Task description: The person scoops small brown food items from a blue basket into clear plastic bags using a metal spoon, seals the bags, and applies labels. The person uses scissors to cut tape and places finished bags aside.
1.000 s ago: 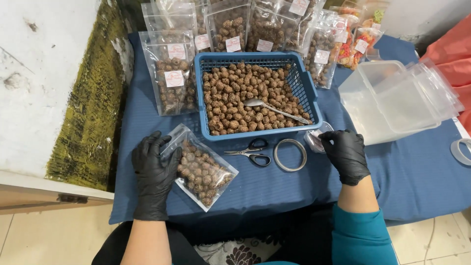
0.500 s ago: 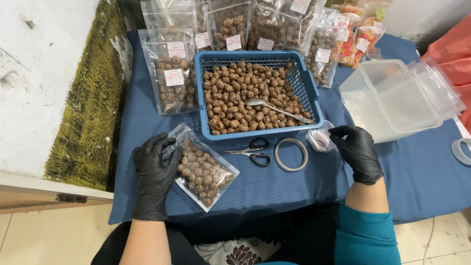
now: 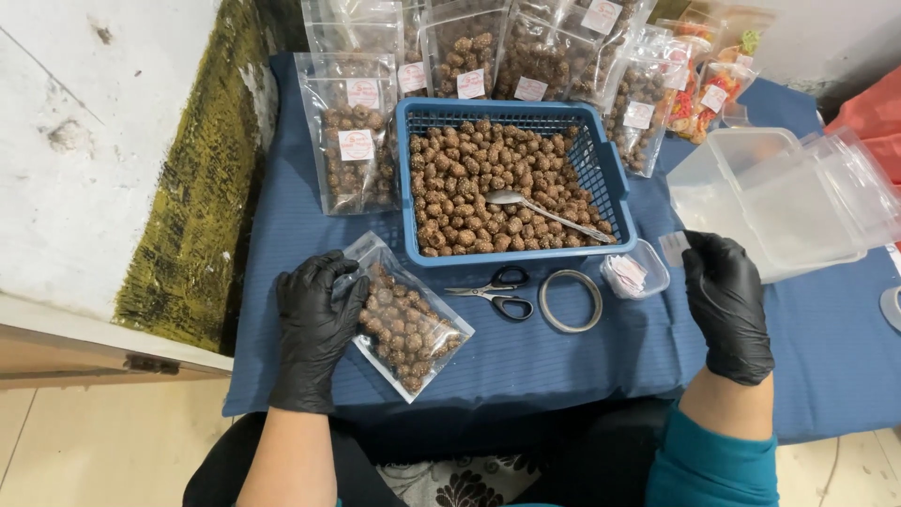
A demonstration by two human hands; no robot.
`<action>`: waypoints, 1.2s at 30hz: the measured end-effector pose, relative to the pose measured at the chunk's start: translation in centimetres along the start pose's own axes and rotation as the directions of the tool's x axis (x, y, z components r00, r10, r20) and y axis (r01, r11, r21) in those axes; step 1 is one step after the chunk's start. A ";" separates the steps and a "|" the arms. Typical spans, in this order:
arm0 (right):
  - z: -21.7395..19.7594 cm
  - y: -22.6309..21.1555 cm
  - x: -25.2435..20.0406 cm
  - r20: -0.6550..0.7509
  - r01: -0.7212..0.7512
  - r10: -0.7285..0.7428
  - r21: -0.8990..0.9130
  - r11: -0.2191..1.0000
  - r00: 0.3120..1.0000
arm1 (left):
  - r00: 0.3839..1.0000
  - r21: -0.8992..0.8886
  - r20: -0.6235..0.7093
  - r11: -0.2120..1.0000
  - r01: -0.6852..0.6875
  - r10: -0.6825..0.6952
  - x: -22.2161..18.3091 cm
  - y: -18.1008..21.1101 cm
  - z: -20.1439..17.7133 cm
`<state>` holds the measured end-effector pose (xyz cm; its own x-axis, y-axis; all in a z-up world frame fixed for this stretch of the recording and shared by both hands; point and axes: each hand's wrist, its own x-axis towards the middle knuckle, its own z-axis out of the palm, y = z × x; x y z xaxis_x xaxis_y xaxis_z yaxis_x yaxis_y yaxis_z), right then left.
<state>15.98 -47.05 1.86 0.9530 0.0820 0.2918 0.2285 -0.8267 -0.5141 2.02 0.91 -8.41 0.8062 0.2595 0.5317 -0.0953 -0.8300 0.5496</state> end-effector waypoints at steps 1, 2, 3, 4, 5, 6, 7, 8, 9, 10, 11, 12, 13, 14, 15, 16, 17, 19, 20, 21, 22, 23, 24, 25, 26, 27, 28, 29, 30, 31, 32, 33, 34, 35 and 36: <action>0.4 0.6 0.2 -0.001 0.001 -0.001 0.001 1.000 1.000 | 1.000 0.001 -0.001 1.000 -0.001 0.001 0.0 -0.3 0.2; 0.8 1.3 0.3 0.011 -0.004 0.005 -0.049 0.999 1.000 | 1.000 0.012 0.003 1.000 0.006 -0.006 0.0 -0.5 0.4; 1.2 2.0 0.4 0.024 -0.009 0.011 -0.100 0.995 1.000 | 1.000 0.024 0.006 1.000 0.012 -0.013 0.0 -0.7 0.6; 2.0 2.8 0.6 0.023 -0.011 0.013 -0.100 0.995 1.000 | 1.000 0.023 0.008 1.000 0.011 -0.011 0.1 -0.5 0.5; 2.7 3.6 0.8 0.015 -0.002 0.004 -0.133 0.991 1.000 | 1.000 0.020 0.004 1.000 0.009 -0.009 0.1 -0.3 0.3; 3.5 4.4 1.0 0.008 0.008 -0.006 -0.165 0.986 1.000 | 1.000 0.016 -0.001 1.000 0.009 -0.008 0.1 -0.1 0.2; 4.1 4.2 0.9 0.008 0.006 -0.005 -0.166 0.986 1.000 | 1.000 0.015 0.001 1.000 0.008 -0.008 0.1 -0.3 0.3; 4.8 4.0 0.8 0.049 -0.066 0.076 -0.189 0.980 0.996 | 0.999 0.022 0.011 0.999 0.042 -0.042 0.0 -0.5 0.5; 5.4 3.8 0.6 0.087 -0.136 0.158 -0.214 0.967 0.984 | 0.997 0.030 0.021 0.997 0.075 -0.076 -0.1 -0.7 0.6; 5.1 2.6 0.4 0.084 -0.138 0.159 -0.214 0.967 0.984 | 0.997 0.029 0.022 0.997 0.073 -0.074 -0.1 -0.5 0.6; 4.8 1.4 0.2 0.131 -0.125 0.153 -0.204 0.971 0.979 | 0.995 0.014 0.027 0.996 0.093 -0.093 -0.1 -0.4 0.5; 4.5 0.2 0.0 0.177 -0.111 0.146 -0.195 0.975 0.973 | 0.993 -0.002 0.031 0.993 0.114 -0.114 -0.1 -0.3 0.5; 4.4 0.7 0.2 0.175 -0.111 0.146 -0.195 0.975 0.974 | 0.993 -0.003 0.031 0.994 0.113 -0.113 -0.2 -0.5 0.8; 4.3 1.2 0.3 0.164 -0.116 0.151 -0.207 0.971 0.975 | 0.994 -0.006 0.023 0.994 0.107 -0.107 -0.3 -0.8 1.0; 4.3 1.7 0.4 0.153 -0.121 0.157 -0.219 0.968 0.976 | 0.995 -0.010 0.015 0.995 0.102 -0.102 -0.3 -1.1 1.2; 4.3 2.2 0.5 0.152 -0.122 0.158 -0.219 0.968 0.976 | 0.995 -0.010 0.015 0.995 0.101 -0.100 -0.4 -1.1 1.2; 4.4 2.8 0.6 0.145 -0.111 0.153 -0.264 0.958 0.977 | 0.995 0.007 0.013 0.995 0.099 -0.099 -0.4 -1.1 1.2; 4.6 3.1 0.7 0.137 -0.103 0.152 -0.309 0.946 0.979 | 0.995 0.022 0.012 0.995 0.096 -0.096 -0.4 -1.0 1.1; 4.7 2.8 0.7 0.171 -0.090 0.151 -0.317 0.944 0.974 | 0.996 0.029 0.021 0.996 0.090 -0.090 -0.3 -1.1 1.1; 4.9 2.5 0.8 0.205 -0.077 0.149 -0.324 0.943 0.967 | 0.996 0.036 0.030 0.996 0.084 -0.085 -0.2 -1.1 1.0; 4.9 2.2 0.6 0.204 -0.079 0.152 -0.324 0.943 0.967 | 0.996 0.035 0.032 0.996 0.082 -0.084 -0.3 -1.2 1.1; 4.9 1.9 0.5 0.191 -0.075 0.143 -0.323 0.943 0.971 | 0.996 0.034 0.028 0.996 0.081 -0.082 -0.3 -1.2 1.1; 5.0 1.6 0.5 0.177 -0.070 0.132 -0.321 0.945 0.975 | 0.996 0.033 0.022 0.996 0.080 -0.081 -0.3 -1.3 1.1; 4.7 1.3 0.4 0.176 -0.070 0.132 -0.321 0.945 0.975 | 0.997 0.033 0.022 0.996 0.079 -0.080 -0.3 -1.2 1.0; 4.4 1.0 0.4 0.164 -0.069 0.125 -0.311 0.948 0.979 | 0.996 0.019 0.033 0.997 0.081 -0.081 -0.2 -1.2 0.9; 4.1 0.7 0.3 0.152 -0.067 0.117 -0.301 0.951 0.981 | 0.996 0.004 0.044 0.997 0.083 -0.083 -0.1 -1.1 0.8; 4.4 1.7 0.6 0.152 -0.067 0.117 -0.301 0.951 0.981 | 0.996 0.004 0.044 0.997 0.082 -0.082 -0.1 -1.2 0.9; 4.6 2.7 0.9 0.110 -0.088 0.124 -0.285 0.954 0.986 | 0.996 0.005 0.046 0.997 0.077 -0.077 -0.1 -1.3 0.9; 4.8 3.7 1.2 0.066 -0.109 0.131 -0.268 0.957 0.989 | 0.996 0.006 0.049 0.998 0.070 -0.070 0.0 -1.3 1.0; 5.0 4.8 1.4 0.065 -0.109 0.131 -0.268 0.957 0.989 | 0.996 0.005 0.049 0.998 0.069 -0.069 0.0 -1.4 1.1; 5.1 5.8 1.6 0.038 -0.150 0.161 -0.203 0.968 0.986 | 0.997 0.017 0.045 0.997 0.070 -0.070 0.0 -1.5 1.1; 5.2 6.9 1.8 0.013 -0.189 0.193 -0.136 0.973 0.981 | 0.997 0.029 0.041 0.997 0.070 -0.071 -0.1 -1.6 1.2; 5.0 6.6 1.7 0.014 -0.188 0.192 -0.135 0.973 0.981 | 0.997 0.029 0.041 0.997 0.071 -0.072 -0.1 -1.5 1.1; 4.7 6.4 1.5 -0.025 -0.197 0.196 -0.058 0.979 0.980 | 0.996 0.032 0.045 0.997 0.072 -0.073 -0.1 -1.4 1.1; 4.5 6.1 1.4 -0.063 -0.203 0.204 0.021 0.979 0.977 | 0.996 0.035 0.049 0.997 0.072 -0.073 -0.1 -1.4 1.0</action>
<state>19.57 -49.46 -4.52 0.9651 -0.1237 0.2310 0.0342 -0.8143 -0.5794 2.67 1.56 -9.84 0.8387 0.2951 0.4577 -0.0171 -0.8258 0.5637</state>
